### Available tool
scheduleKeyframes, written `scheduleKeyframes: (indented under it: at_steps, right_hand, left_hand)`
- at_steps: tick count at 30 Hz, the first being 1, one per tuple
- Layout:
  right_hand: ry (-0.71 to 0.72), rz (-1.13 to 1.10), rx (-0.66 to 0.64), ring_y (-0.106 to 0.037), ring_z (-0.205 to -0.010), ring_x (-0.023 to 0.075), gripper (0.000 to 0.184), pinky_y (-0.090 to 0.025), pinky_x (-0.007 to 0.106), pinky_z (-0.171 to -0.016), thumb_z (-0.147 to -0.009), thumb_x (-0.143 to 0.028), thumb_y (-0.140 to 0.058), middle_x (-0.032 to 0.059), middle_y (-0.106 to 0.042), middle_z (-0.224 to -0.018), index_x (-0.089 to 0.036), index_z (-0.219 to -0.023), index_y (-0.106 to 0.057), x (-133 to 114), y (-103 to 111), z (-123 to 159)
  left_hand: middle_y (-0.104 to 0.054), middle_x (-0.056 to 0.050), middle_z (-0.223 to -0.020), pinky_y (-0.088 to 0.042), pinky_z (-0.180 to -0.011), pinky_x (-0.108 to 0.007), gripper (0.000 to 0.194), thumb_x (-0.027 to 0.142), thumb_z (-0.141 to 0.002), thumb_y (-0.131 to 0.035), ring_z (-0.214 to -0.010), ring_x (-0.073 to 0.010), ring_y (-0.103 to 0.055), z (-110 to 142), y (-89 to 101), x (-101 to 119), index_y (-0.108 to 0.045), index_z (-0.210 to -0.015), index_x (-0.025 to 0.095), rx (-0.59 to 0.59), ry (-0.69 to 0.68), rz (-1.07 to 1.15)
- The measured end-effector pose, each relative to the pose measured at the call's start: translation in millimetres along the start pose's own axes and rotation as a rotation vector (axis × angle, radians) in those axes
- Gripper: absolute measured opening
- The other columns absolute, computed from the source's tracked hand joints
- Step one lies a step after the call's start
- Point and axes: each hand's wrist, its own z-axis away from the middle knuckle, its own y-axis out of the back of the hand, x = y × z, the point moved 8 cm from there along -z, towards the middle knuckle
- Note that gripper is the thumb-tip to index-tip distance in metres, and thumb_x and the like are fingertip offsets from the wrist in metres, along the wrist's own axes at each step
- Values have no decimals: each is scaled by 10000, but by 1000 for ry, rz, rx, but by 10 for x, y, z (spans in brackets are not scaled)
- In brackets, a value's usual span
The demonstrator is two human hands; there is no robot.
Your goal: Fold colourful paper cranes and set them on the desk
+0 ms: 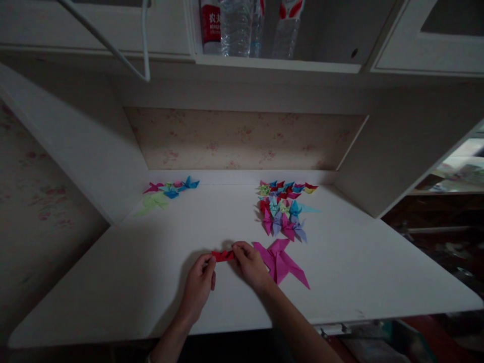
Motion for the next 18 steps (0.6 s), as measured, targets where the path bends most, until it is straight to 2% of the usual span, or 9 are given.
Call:
scheduleKeyframes:
  at_steps: [4, 18]
  right_hand:
    - [14, -25, 16, -439, -456, 116, 346, -290, 224, -428, -856, -520, -498, -43, -498, -539, -199, -927, -607, 39, 12, -25]
    - [-22, -72, 4, -401, -420, 101, 355, -254, 215, -398, -857, -543, -507, -49, -492, -532, -208, -913, -608, 90, 0, -24]
  left_hand:
    - [-402, 84, -445, -263, -416, -184, 398, 523, -856, -484, -420, -90, -360, -3, -4, -9, -585, -977, 157, -1, 7, 3]
    - [-409, 86, -451, -276, -417, -181, 400, 522, -861, -478, -426, -89, -363, -10, -10, -48, -571, -1002, 159, -5, 14, 26]
